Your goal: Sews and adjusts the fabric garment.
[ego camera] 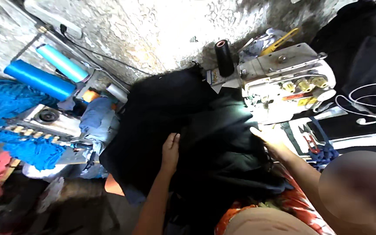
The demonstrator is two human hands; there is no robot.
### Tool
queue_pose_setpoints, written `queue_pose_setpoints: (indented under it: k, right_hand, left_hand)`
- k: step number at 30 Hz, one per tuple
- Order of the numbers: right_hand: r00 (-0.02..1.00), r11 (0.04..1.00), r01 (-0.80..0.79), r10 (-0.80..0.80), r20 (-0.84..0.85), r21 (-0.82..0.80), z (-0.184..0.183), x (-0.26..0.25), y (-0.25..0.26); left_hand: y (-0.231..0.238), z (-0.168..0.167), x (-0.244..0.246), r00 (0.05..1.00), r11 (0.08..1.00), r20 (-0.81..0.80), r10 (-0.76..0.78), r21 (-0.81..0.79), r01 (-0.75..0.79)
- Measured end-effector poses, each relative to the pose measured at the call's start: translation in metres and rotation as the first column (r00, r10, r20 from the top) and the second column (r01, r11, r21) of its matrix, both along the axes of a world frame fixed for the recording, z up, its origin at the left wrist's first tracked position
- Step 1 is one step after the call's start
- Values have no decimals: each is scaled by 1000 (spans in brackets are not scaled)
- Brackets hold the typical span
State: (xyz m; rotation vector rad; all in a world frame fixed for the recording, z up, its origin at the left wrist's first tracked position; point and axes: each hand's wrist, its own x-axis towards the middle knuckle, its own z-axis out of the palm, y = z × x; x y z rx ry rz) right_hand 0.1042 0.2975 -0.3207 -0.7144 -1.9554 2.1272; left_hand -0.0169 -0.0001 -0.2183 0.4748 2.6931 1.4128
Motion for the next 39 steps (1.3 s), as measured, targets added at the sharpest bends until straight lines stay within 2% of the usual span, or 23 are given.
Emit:
queue_pose_setpoints:
  k: [2, 4, 7, 8, 10, 13, 15, 17, 21, 26, 33, 35, 39]
  right_hand:
    - [994, 993, 110, -110, 0, -47, 12, -4, -4]
    - [985, 984, 170, -171, -20, -54, 16, -3, -3]
    - [982, 977, 180, -185, -29, -112, 21, 0, 1]
    - [985, 978, 168, -173, -25, -127, 21, 1, 1]
    - [987, 978, 153, -157, -20, -144, 22, 1, -1]
    - [990, 973, 137, -142, -15, -187, 23, 4, -2]
    - [991, 967, 135, -133, 23, -215, 29, 9, -3]
    - [990, 962, 136, -126, 57, -237, 35, 11, -2]
    - [995, 963, 98, -101, 1, -250, 34, 11, -2]
    - [994, 958, 110, -110, 15, -263, 34, 8, -2]
    - [994, 975, 108, -108, 8, -197, 32, 7, -2]
    - [995, 988, 99, -99, 7, -119, 30, 7, -1]
    - [999, 990, 46, -43, -29, 134, 21, 7, 6]
  left_hand:
    - [4, 35, 10, 984, 987, -79, -159, -6, 159]
    - [3, 68, 21, 964, 970, -120, -238, -72, 231]
    - [-4, 92, 43, 898, 937, -268, -350, -108, 333]
    - [-4, 93, 52, 857, 909, -306, -414, -98, 404]
    - [3, 90, 71, 739, 792, -314, -597, -85, 604]
    - [16, 64, 100, 557, 563, -132, -820, -13, 826]
    - [20, 36, 115, 474, 473, 19, -880, -30, 880]
    - [21, 20, 120, 445, 442, 57, -894, -65, 895]
    - [20, 26, 121, 426, 430, -63, -903, -177, 885]
    - [22, 11, 123, 406, 400, -50, -913, -314, 861]
    - [31, 12, 119, 421, 439, -144, -896, -441, 783]
    - [33, 10, 114, 421, 453, -179, -889, -470, 757]
    - [38, 12, 105, 421, 450, -183, -889, -524, 723]
